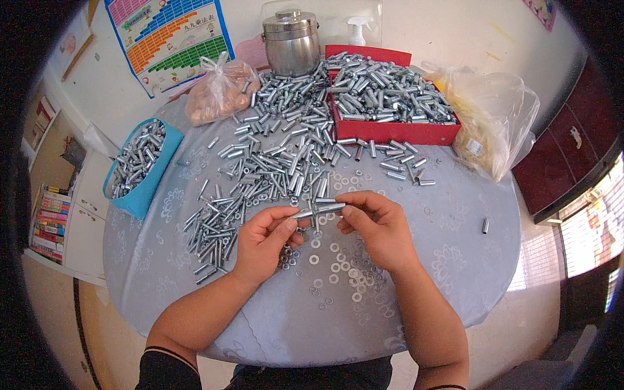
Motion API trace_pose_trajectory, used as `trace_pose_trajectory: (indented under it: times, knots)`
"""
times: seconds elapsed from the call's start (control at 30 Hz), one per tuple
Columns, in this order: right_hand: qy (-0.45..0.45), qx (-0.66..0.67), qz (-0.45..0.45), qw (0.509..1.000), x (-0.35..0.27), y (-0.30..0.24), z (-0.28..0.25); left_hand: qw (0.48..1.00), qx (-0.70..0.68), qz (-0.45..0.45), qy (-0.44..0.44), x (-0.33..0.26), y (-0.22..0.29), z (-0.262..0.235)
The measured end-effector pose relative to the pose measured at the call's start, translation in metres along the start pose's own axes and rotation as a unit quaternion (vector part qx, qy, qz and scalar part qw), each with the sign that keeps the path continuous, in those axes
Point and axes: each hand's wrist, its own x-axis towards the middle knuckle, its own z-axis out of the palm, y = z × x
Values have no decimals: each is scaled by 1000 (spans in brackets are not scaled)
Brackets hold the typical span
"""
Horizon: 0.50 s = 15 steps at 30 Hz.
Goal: The person sits at a table covered with metal bolts and washers, repeatedly picking up a bolt and a washer to assemble them by hand. They thread the washer onto the bolt and place the completed unit on the table, continuing this repetitive assembly process throughout the clip.
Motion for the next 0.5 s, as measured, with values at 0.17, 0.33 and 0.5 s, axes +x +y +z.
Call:
trace_pose_trajectory:
  times: [0.17, 0.33, 0.5]
  knots:
    - [67, -149, -36, 986, 4, 6, -10, 1000, -4, 2, 11, -1, 0, 1]
    - [132, -298, -95, 941, 8, 15, -12, 999, -13, 16, 24, 0, -1, 1]
    - [143, -337, -145, 919, 11, 15, -13, 999, -28, 22, 32, 0, -1, 0]
